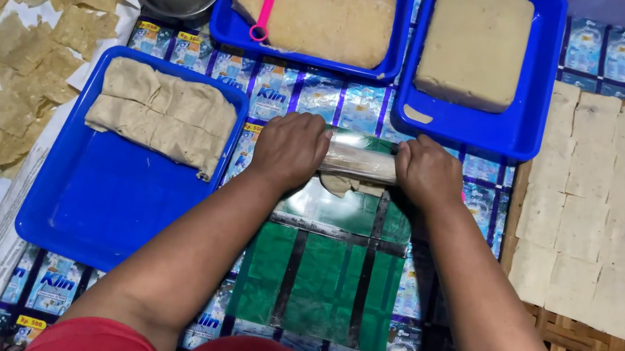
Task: The recorder is rolling out thin sheets of dough or food wrappers and trimming them using a plastic scraper on a low work surface.
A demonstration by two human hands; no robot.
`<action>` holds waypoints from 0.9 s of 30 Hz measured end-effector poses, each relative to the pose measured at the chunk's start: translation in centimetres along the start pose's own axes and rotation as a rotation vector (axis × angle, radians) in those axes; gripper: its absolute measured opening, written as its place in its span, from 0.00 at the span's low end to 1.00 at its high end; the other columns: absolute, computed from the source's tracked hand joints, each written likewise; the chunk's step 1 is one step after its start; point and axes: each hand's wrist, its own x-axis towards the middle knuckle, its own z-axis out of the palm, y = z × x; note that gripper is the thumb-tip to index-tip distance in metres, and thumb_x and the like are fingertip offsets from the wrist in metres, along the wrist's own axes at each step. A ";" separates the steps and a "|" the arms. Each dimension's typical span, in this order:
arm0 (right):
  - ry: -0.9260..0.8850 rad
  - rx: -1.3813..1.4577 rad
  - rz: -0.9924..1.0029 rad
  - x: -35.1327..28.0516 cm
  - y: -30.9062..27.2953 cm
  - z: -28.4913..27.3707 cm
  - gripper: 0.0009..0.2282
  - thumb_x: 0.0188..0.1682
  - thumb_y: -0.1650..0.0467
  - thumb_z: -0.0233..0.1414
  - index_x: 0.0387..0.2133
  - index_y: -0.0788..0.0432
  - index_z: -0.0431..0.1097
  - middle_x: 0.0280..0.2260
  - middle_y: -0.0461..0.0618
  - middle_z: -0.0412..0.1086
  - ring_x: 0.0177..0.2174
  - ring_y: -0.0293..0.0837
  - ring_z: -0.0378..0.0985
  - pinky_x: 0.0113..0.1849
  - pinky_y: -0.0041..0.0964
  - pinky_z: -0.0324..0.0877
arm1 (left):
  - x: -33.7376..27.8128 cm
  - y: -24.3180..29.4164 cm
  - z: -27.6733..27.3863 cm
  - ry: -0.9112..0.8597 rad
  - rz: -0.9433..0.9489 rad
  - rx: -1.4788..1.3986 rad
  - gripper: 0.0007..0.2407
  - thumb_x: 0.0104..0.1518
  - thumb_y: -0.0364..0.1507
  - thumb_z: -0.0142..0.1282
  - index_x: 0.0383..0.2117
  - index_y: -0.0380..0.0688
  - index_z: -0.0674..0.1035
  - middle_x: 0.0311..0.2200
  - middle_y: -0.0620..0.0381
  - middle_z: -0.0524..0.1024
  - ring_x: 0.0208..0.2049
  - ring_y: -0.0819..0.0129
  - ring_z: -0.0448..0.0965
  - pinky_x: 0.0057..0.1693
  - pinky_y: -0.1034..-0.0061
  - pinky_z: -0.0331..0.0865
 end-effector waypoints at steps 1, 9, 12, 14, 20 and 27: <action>-0.008 0.001 0.002 -0.3 0.0 0.2 0.16 0.57 0.56 0.38 0.23 0.44 0.66 0.25 0.40 0.64 0.30 0.43 0.77 0.31 0.37 0.73 | -0.1 0.2 0.0 -0.008 -0.001 -0.004 0.12 0.64 0.46 0.40 0.31 0.57 0.69 0.24 0.62 0.69 0.34 0.61 0.78 0.40 0.64 0.69; -0.133 0.098 -0.072 -2.1 -1.8 -4.0 0.22 0.55 0.48 0.39 0.34 0.52 0.66 0.31 0.48 0.68 0.39 0.51 0.77 0.38 0.47 0.74 | 1.1 -0.2 0.0 0.203 0.135 0.069 0.11 0.62 0.42 0.42 0.24 0.57 0.71 0.19 0.62 0.70 0.27 0.63 0.79 0.37 0.68 0.70; -0.371 0.180 0.047 -3.5 -3.7 -9.4 0.24 0.45 0.50 0.54 0.39 0.57 0.66 0.33 0.55 0.70 0.41 0.59 0.77 0.41 0.56 0.74 | 2.8 -0.7 -0.8 0.242 0.278 0.032 0.12 0.62 0.40 0.42 0.22 0.56 0.72 0.18 0.62 0.72 0.27 0.64 0.79 0.39 0.68 0.71; -0.305 0.192 0.127 -6.0 -6.7 -9.8 0.24 0.46 0.49 0.54 0.40 0.56 0.65 0.33 0.54 0.69 0.40 0.59 0.77 0.38 0.55 0.74 | 4.5 -0.3 -3.1 0.297 0.338 -0.008 0.13 0.64 0.40 0.41 0.22 0.55 0.72 0.20 0.62 0.73 0.30 0.64 0.80 0.45 0.67 0.70; -0.251 0.196 0.317 -10.8 -11.4 -5.1 0.27 0.48 0.46 0.50 0.43 0.55 0.63 0.34 0.50 0.66 0.37 0.56 0.76 0.33 0.52 0.74 | 3.0 1.8 -2.3 -0.023 0.178 -0.185 0.12 0.69 0.37 0.37 0.48 0.53 0.76 0.51 0.53 0.76 0.62 0.56 0.70 0.71 0.48 0.42; -0.396 0.202 0.039 -5.5 -3.8 -10.9 0.21 0.48 0.50 0.52 0.41 0.51 0.65 0.35 0.51 0.70 0.41 0.57 0.77 0.40 0.55 0.74 | 1.8 1.5 -1.8 0.057 0.077 -0.061 0.12 0.64 0.36 0.46 0.37 0.47 0.84 0.42 0.50 0.79 0.53 0.54 0.77 0.72 0.43 0.39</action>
